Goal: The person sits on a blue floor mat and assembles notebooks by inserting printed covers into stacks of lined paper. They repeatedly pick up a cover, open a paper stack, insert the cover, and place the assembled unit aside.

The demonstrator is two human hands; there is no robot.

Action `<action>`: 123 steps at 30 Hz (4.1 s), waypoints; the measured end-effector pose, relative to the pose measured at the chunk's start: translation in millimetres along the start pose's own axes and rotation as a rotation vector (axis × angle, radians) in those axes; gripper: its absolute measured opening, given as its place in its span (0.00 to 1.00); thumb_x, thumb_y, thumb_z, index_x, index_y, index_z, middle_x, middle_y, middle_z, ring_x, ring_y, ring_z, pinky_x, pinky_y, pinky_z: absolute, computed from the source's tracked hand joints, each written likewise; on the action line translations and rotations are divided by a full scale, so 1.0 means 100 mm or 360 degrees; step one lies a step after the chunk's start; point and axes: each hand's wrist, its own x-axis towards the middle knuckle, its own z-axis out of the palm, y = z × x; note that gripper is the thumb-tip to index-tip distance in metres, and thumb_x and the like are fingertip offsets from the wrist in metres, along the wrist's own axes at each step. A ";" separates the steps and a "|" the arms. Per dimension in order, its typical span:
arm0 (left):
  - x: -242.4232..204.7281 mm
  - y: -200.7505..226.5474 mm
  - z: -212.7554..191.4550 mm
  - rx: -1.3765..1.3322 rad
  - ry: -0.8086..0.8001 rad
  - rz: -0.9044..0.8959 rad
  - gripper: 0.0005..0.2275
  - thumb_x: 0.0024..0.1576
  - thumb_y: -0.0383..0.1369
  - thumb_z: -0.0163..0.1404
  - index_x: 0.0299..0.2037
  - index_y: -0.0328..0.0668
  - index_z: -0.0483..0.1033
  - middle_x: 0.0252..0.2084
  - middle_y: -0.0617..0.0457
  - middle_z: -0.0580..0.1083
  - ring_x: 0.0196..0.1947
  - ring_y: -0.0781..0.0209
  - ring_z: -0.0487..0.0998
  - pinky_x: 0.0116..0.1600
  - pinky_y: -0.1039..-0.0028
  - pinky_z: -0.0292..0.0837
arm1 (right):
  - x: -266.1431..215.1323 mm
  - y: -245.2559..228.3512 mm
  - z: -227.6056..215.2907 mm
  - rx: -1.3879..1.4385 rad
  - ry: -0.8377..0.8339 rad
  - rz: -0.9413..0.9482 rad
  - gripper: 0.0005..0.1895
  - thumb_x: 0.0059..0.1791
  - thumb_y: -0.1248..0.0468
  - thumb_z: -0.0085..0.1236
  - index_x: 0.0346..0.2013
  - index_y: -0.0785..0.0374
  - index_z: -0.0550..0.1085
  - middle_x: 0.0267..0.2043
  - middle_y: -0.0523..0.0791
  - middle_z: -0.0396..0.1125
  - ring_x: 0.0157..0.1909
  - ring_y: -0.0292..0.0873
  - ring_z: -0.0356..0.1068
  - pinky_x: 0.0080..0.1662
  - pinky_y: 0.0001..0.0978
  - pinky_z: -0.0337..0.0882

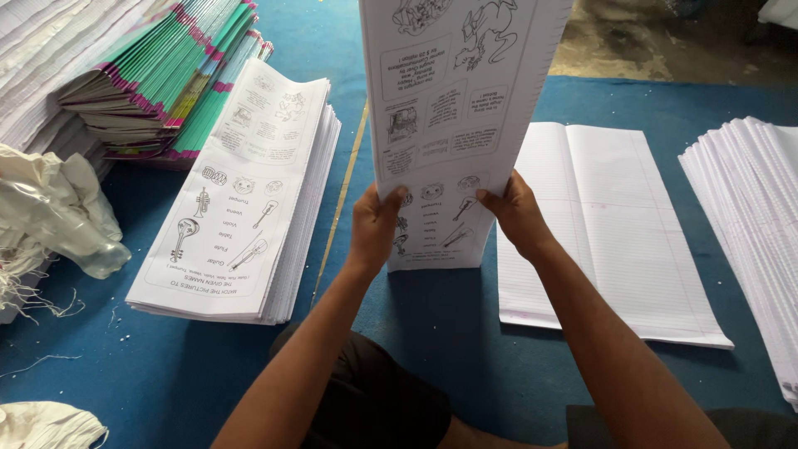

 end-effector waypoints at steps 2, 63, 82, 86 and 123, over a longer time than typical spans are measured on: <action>-0.06 -0.04 0.02 0.0086 0.0019 -0.0038 0.13 0.65 0.39 0.47 0.46 0.37 0.76 0.37 0.49 0.79 0.39 0.64 0.81 0.44 0.75 0.79 | -0.03 0.01 0.00 -0.0032 -0.0017 0.0012 0.14 0.53 0.68 0.49 0.54 0.63 0.67 0.52 0.51 0.72 0.59 0.48 0.71 0.61 0.42 0.73; 0.29 0.68 -3.07 0.1682 0.0473 -0.1302 0.16 0.52 0.31 0.57 0.49 0.33 0.80 0.46 0.37 0.80 0.43 0.46 0.83 0.50 0.62 0.77 | 0.47 -0.35 3.10 -0.0171 -0.0647 0.0591 0.19 0.47 0.67 0.59 0.49 0.76 0.72 0.39 0.60 0.75 0.33 0.48 0.79 0.31 0.34 0.81; 0.45 0.37 -3.33 0.2355 0.0228 -0.0995 0.33 0.36 0.41 0.69 0.53 0.33 0.77 0.49 0.34 0.76 0.50 0.38 0.77 0.48 0.53 0.75 | 0.31 -0.43 3.29 -0.0875 -0.0607 0.0502 0.42 0.47 0.55 0.49 0.66 0.80 0.46 0.56 0.68 0.62 0.54 0.62 0.71 0.56 0.46 0.71; 0.42 0.26 -3.52 0.1607 0.0044 -0.1500 0.22 0.51 0.36 0.61 0.54 0.29 0.78 0.49 0.33 0.79 0.49 0.43 0.82 0.56 0.57 0.73 | 0.37 -0.22 3.40 -0.0742 -0.0753 0.0543 0.51 0.51 0.53 0.40 0.65 0.86 0.22 0.67 0.74 0.46 0.66 0.70 0.57 0.66 0.45 0.62; 0.67 -0.06 -1.01 0.2209 -0.0118 -0.0212 0.26 0.51 0.46 0.58 0.57 0.39 0.73 0.61 0.37 0.68 0.68 0.37 0.57 0.69 0.37 0.38 | 0.26 0.32 1.89 -0.0778 -0.0560 0.0545 0.50 0.52 0.36 0.38 0.74 0.69 0.38 0.76 0.65 0.35 0.78 0.65 0.33 0.71 0.61 0.45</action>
